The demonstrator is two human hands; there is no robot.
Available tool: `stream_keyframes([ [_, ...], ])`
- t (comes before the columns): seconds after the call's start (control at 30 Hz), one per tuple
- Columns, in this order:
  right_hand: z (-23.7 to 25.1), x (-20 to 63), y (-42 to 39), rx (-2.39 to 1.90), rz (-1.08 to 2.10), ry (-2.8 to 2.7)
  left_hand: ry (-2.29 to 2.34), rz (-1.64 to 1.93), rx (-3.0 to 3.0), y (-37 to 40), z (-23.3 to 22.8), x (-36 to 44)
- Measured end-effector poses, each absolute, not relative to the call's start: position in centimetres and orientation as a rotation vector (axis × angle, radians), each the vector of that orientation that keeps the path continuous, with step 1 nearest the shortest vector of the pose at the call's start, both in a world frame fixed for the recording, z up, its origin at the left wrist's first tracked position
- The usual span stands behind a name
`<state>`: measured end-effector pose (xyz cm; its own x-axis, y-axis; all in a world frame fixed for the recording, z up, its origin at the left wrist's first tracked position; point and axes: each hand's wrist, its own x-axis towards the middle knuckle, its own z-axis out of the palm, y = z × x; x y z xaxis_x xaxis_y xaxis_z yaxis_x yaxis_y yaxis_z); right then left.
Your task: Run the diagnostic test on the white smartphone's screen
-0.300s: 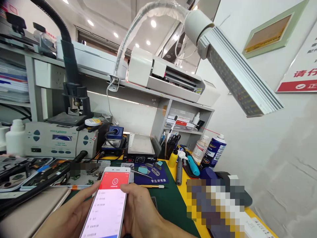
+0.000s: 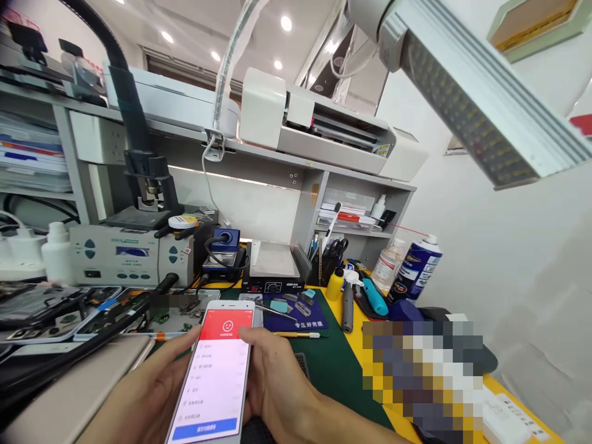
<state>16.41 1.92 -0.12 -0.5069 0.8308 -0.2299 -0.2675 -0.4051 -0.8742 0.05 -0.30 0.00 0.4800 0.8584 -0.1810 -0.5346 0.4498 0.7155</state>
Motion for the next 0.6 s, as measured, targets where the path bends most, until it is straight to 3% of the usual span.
stream_keyframes([
  [0.4, 0.6, 17.6, 3.3, -0.636, 2.235, -0.944, 0.656, 0.707, 0.765, -0.2, 0.7, 0.6],
  [0.6, 0.5, 18.2, 3.8, -0.527, 2.360, -0.799, 0.723, 0.813, 0.828, 0.0, 2.2, -0.6],
])
